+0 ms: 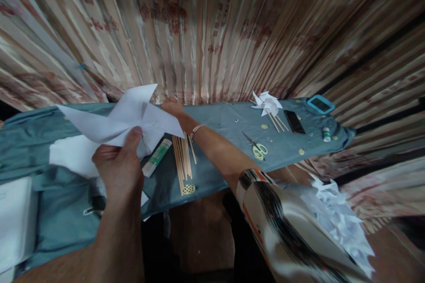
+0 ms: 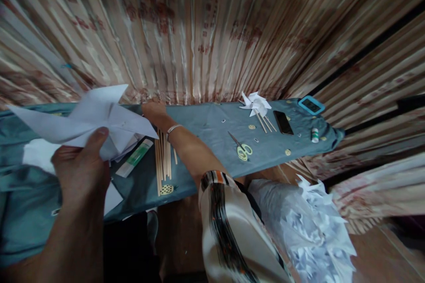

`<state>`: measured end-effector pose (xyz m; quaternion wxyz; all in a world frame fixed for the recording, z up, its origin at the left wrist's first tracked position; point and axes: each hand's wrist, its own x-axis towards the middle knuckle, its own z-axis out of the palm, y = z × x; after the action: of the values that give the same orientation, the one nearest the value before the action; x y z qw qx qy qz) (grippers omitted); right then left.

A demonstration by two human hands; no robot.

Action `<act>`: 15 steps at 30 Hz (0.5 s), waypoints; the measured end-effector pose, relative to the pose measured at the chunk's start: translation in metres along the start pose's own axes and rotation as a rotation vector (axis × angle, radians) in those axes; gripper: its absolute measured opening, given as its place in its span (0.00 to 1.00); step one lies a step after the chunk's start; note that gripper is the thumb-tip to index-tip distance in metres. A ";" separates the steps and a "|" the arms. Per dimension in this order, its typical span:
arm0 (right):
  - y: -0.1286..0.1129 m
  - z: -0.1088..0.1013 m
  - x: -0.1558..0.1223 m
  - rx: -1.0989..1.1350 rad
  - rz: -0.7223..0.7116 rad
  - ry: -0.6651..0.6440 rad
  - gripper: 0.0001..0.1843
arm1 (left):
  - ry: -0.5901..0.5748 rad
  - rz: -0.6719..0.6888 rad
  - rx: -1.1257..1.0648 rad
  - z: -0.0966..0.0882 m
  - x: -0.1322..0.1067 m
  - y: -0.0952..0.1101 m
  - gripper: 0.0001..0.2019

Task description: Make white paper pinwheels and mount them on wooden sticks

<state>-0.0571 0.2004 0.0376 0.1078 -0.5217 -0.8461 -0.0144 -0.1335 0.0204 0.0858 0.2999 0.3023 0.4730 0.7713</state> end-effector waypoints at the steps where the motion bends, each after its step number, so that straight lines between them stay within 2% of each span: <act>1: 0.001 0.000 -0.002 0.013 0.003 0.004 0.10 | -0.005 -0.003 -0.007 0.002 0.000 -0.001 0.07; 5: 0.007 0.002 -0.012 0.094 0.006 0.026 0.08 | -0.004 -0.029 0.012 0.005 0.000 -0.003 0.06; 9: 0.011 0.003 -0.018 0.207 0.037 0.076 0.11 | -0.017 -0.018 0.028 0.003 0.002 -0.006 0.09; 13: 0.017 0.000 -0.022 0.382 0.146 0.143 0.12 | 0.011 -0.021 0.076 -0.004 0.005 -0.008 0.11; 15: 0.023 -0.001 -0.033 0.459 0.196 0.160 0.15 | 0.019 -0.031 0.075 -0.006 0.007 -0.009 0.11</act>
<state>-0.0222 0.1817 0.0299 0.2909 -0.5604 -0.7613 0.1474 -0.1404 0.0255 0.0767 0.2957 0.2988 0.5091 0.7511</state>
